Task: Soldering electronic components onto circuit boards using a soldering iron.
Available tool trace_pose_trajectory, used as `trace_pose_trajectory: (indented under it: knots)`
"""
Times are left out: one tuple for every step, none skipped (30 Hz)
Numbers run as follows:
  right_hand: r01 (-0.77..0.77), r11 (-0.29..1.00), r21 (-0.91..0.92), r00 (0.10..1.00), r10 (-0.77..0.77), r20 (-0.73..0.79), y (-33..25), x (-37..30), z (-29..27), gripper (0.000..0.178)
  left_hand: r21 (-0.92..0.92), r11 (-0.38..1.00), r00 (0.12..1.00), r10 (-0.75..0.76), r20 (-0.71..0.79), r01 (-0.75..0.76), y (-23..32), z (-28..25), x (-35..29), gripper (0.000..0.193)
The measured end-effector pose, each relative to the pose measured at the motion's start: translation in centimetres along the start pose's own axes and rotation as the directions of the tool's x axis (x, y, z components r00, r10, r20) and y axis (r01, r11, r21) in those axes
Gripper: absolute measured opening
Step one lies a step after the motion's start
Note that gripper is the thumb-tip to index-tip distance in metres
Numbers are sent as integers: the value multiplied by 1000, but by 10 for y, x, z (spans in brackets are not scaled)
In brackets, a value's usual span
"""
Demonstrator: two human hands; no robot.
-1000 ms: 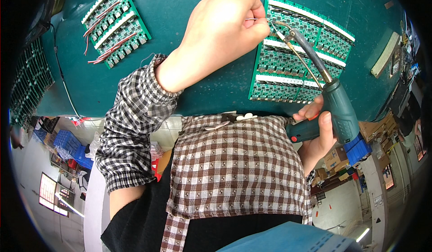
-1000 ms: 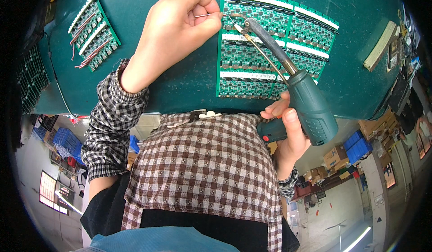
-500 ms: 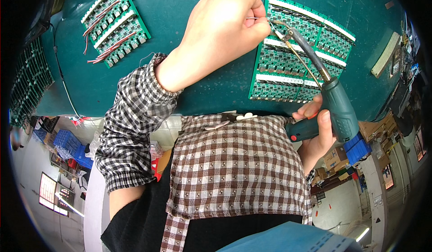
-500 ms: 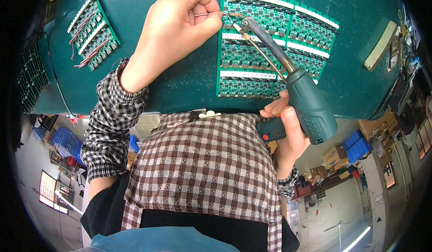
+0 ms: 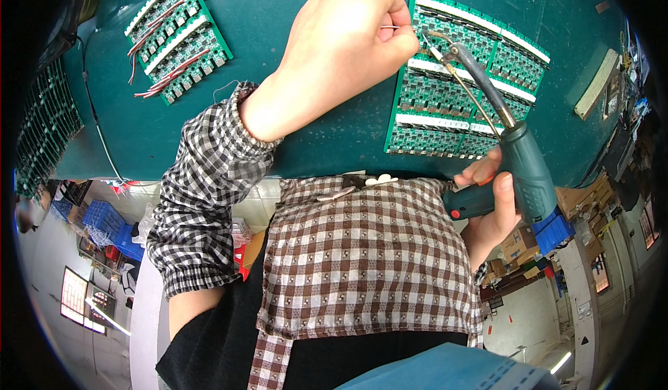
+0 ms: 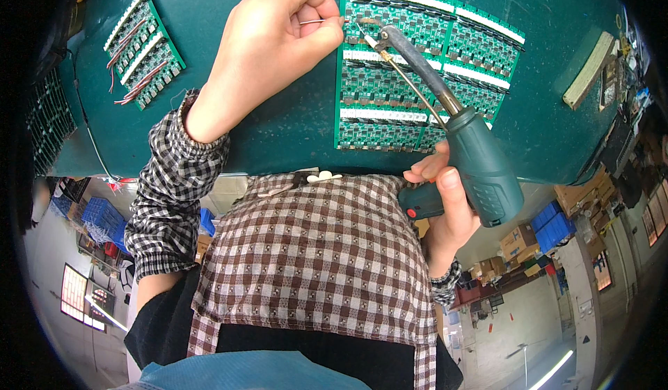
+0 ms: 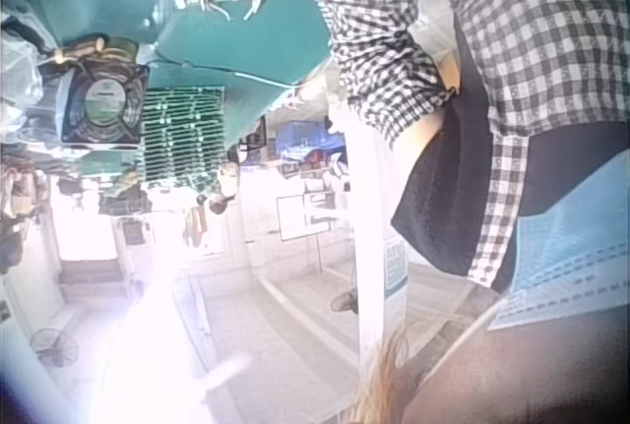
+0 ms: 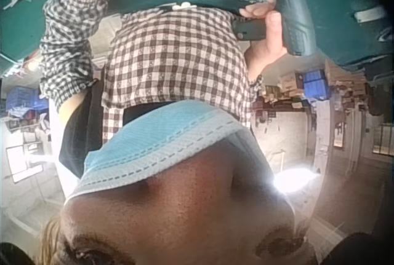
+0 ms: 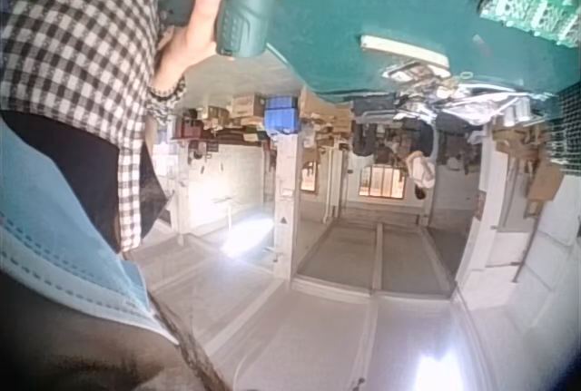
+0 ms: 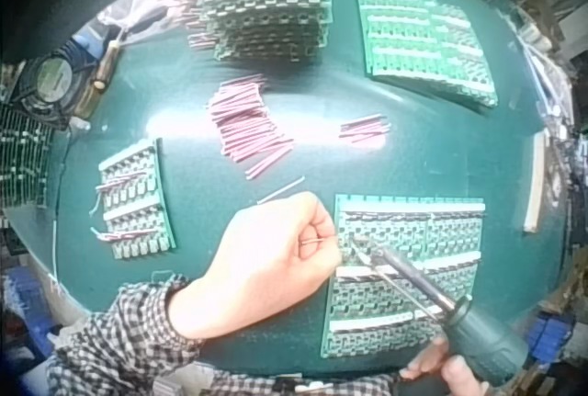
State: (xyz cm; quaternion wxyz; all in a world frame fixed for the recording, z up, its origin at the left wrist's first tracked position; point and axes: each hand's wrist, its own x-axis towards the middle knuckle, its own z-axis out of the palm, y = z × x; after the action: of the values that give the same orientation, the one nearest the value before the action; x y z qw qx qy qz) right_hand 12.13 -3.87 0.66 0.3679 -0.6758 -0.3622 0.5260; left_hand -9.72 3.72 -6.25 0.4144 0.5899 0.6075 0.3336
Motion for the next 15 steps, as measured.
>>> trace_pose_trajectory:
  knots:
    - [8,1000,-2,1000,-8,5,0,0,1,44,0,1000,1000,-1,-1,1,-1,0,0,9]
    - [8,1000,-2,1000,-8,6,0,0,0,44,-7,1000,1000,20,-18,-20,-3,1,-1,9]
    - [20,1000,3,999,-20,28,2,1,-2,45,-14,999,999,41,-34,-42,-4,2,-1,9]
    - [32,999,8,998,-33,48,2,1,-3,45,-14,999,999,42,-34,-42,-2,1,-1,9]
    - [32,999,8,998,-33,47,2,0,-3,45,-27,999,1000,-18,5,18,0,0,-1,9]
    - [15,1000,-11,1000,-15,6,1,-1,-2,45,-37,996,996,-77,45,78,2,-1,0,10]
    - [-1,1000,-29,999,0,-32,0,-1,-1,46,-35,996,996,-76,44,78,-1,1,-2,10]
    - [0,1000,-28,999,-1,-32,-1,-2,0,46,35,999,999,34,-41,-32,-7,6,-4,10]
    - [-2,999,-36,998,0,-56,-2,-4,2,46,114,984,982,148,-117,-135,-11,9,-5,11]
    - [-5,999,-47,997,2,-82,-2,-4,4,46,111,985,982,148,-116,-135,-12,10,-6,11]
    - [-6,999,-49,996,2,-84,-1,-3,5,46,112,984,981,151,-125,-137,-13,12,-6,11]
    - [-4,999,-49,997,0,-80,-1,-3,6,46,113,984,979,154,-134,-139,-14,13,-6,10]
    - [-1,999,-46,997,-2,-73,-1,-3,6,46,114,984,979,154,-134,-140,-14,13,-6,10]
    - [-1,999,-45,997,-2,-73,-1,-3,4,46,114,982,976,164,-144,-148,-13,13,-6,10]
    - [-2,999,-37,999,0,-52,0,-3,1,46,115,981,973,173,-155,-156,-12,13,-6,9]
